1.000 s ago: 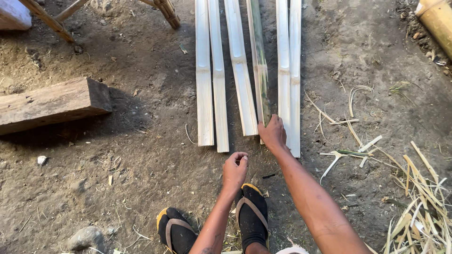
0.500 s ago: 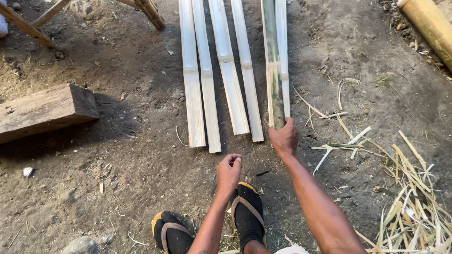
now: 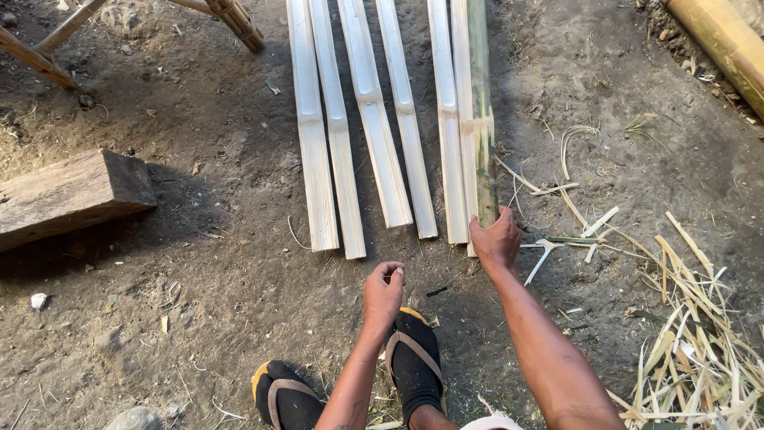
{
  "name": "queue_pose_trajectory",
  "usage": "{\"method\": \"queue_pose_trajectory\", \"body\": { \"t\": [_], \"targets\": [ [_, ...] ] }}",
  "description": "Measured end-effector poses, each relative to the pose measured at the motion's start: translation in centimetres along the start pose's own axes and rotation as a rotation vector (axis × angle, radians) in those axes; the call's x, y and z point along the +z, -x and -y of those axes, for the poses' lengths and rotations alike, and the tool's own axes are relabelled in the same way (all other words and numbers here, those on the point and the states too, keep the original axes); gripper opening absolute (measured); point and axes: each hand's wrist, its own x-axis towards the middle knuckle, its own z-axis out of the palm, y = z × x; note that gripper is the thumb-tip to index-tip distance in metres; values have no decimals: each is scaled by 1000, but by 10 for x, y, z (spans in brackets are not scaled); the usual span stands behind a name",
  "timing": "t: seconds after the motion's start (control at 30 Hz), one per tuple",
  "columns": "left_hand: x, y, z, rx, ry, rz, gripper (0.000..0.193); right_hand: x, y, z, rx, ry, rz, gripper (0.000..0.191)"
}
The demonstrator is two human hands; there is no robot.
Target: The person retrieves a hammer, gathers bamboo strips, and then sits on the ground to hammer nails into the bamboo pieces, joining them together.
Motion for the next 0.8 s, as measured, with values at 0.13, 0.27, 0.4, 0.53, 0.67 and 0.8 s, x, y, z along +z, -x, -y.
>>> {"method": "queue_pose_trajectory", "body": {
  "t": [0.13,0.27,0.4,0.53,0.67,0.8],
  "targets": [
    [-1,0,1,5,-2,6,24,2,7,-3,108,28,143,50],
    [-1,-2,3,26,10,3,25,3,10,1,109,28,137,54],
    [0,-1,6,13,3,9,25,2,12,8,66,47,131,62],
    [2,1,8,10,-9,1,24,0,13,9,-106,113,21,68],
    [8,1,9,-13,34,30,24,-1,9,4,-160,130,-47,65],
    [21,-3,2,56,100,51,24,0,5,2,-42,49,1,66]
  ]
}}
